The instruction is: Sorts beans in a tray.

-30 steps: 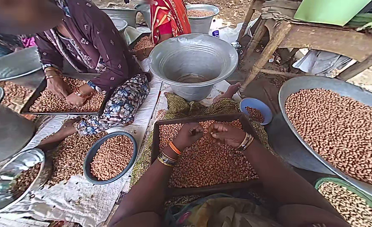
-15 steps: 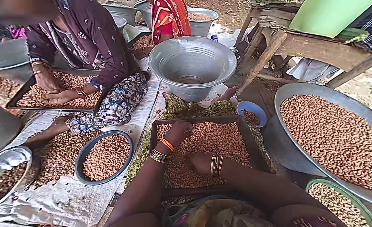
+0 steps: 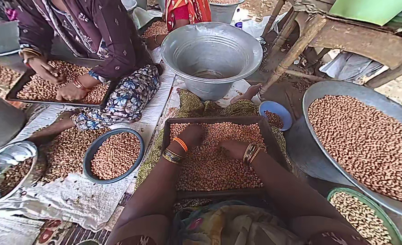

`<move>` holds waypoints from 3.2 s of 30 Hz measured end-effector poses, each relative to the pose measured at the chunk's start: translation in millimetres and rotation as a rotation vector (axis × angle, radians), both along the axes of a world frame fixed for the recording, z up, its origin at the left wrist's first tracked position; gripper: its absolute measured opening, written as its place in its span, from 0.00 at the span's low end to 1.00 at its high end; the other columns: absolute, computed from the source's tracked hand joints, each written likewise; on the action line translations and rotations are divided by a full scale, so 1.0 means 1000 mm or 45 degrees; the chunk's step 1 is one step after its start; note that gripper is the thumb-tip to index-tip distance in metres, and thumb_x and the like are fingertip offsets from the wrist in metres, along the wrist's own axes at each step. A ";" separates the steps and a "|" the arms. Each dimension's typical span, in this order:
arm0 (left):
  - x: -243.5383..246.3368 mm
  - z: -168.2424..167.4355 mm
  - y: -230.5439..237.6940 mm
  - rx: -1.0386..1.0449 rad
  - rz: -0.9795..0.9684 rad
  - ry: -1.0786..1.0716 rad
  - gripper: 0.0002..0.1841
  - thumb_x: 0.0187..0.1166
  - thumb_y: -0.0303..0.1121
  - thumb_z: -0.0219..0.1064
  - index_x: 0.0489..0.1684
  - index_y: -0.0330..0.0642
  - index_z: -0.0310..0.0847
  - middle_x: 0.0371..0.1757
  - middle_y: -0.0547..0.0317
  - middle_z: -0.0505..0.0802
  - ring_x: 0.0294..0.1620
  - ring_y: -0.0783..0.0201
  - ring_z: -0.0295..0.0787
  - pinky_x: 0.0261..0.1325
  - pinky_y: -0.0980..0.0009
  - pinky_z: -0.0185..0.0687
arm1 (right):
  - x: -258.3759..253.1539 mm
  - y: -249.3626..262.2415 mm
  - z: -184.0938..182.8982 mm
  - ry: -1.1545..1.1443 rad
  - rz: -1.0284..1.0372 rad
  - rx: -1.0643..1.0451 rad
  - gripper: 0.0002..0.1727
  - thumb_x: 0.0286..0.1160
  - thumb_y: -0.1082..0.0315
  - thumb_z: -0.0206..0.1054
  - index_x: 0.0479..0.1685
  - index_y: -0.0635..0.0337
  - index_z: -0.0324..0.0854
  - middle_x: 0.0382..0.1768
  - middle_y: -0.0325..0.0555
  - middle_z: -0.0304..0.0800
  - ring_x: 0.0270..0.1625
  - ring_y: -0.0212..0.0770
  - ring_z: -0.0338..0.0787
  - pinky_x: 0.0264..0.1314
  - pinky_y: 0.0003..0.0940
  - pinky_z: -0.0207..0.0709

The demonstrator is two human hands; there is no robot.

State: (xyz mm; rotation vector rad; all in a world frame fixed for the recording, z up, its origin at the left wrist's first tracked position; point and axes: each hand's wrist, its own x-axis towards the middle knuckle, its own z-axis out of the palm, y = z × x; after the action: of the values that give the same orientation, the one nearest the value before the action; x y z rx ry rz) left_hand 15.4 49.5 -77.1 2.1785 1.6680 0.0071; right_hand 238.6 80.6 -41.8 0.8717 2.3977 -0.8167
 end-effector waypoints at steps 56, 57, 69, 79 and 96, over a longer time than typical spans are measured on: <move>-0.036 0.013 -0.003 0.110 0.406 -0.373 0.12 0.82 0.30 0.68 0.55 0.34 0.88 0.52 0.38 0.93 0.57 0.40 0.91 0.64 0.36 0.81 | -0.060 -0.026 -0.030 1.024 -0.967 -0.787 0.04 0.83 0.75 0.62 0.40 0.62 0.81 0.25 0.33 0.82 0.21 0.24 0.75 0.25 0.18 0.69; -0.038 0.013 -0.002 0.132 0.434 -0.385 0.12 0.84 0.32 0.67 0.55 0.35 0.88 0.52 0.39 0.93 0.58 0.40 0.91 0.66 0.37 0.81 | -0.066 -0.024 -0.022 1.103 -1.190 -1.001 0.06 0.86 0.74 0.56 0.41 0.59 0.78 0.26 0.35 0.83 0.21 0.25 0.76 0.23 0.19 0.70; -0.052 0.013 0.001 0.200 0.766 -0.567 0.13 0.86 0.36 0.67 0.53 0.36 0.89 0.49 0.42 0.94 0.55 0.44 0.92 0.65 0.40 0.81 | -0.117 -0.005 -0.032 0.454 -0.367 0.094 0.15 0.80 0.68 0.69 0.57 0.71 0.87 0.61 0.65 0.88 0.68 0.56 0.86 0.77 0.52 0.73; -0.046 0.016 -0.023 0.304 0.710 -0.737 0.11 0.85 0.37 0.69 0.49 0.37 0.87 0.40 0.42 0.92 0.40 0.45 0.89 0.49 0.42 0.84 | -0.098 0.008 -0.036 0.408 -0.310 -0.004 0.15 0.85 0.67 0.64 0.59 0.71 0.86 0.57 0.62 0.90 0.60 0.51 0.88 0.70 0.47 0.77; -0.044 0.018 -0.017 0.257 0.607 -0.727 0.11 0.84 0.35 0.70 0.44 0.33 0.86 0.38 0.42 0.90 0.41 0.47 0.88 0.52 0.43 0.82 | -0.127 -0.063 -0.031 0.341 0.119 -0.001 0.18 0.81 0.62 0.67 0.55 0.71 0.86 0.57 0.66 0.89 0.63 0.61 0.88 0.68 0.62 0.77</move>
State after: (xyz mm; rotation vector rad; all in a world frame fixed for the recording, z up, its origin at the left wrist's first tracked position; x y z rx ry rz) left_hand -28.1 32.6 -59.6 1.6189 1.8251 0.8718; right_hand 111.4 17.6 -72.8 0.6799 2.6455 -0.9494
